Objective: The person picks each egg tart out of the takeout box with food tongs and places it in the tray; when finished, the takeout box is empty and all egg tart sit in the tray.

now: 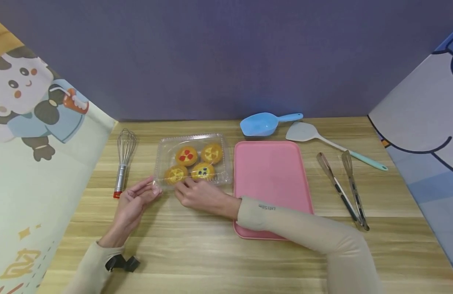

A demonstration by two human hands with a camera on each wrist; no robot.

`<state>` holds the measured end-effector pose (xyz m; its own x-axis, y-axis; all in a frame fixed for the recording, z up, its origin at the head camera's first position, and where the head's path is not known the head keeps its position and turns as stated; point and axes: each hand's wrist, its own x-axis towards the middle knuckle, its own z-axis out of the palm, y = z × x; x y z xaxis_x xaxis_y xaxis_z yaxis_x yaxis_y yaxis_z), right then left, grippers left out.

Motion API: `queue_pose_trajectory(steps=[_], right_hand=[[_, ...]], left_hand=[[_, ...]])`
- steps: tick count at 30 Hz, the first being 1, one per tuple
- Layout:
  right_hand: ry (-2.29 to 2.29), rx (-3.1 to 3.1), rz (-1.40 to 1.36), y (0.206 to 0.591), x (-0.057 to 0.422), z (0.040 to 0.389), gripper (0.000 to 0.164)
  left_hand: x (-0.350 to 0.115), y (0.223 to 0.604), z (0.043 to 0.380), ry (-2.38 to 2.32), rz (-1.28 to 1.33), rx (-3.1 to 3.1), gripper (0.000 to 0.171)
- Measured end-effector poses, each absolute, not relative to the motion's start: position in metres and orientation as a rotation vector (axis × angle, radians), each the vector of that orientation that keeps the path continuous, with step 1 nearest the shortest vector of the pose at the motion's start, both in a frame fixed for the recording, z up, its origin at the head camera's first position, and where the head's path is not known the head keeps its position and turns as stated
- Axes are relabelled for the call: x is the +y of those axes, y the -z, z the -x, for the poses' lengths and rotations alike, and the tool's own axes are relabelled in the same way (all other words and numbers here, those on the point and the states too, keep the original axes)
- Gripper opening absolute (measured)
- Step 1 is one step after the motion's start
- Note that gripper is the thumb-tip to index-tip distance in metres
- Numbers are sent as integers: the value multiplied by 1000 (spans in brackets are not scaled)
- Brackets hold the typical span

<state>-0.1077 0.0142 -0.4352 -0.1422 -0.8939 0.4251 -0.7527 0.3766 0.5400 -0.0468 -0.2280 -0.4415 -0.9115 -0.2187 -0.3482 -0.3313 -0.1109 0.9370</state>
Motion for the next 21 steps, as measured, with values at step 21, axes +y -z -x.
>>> queue_pose_trajectory(steps=[21], right_hand=[[278,-1995,-1418,429,10,104,22]], left_hand=[[-220,443,46,-2249,684,2069,56]])
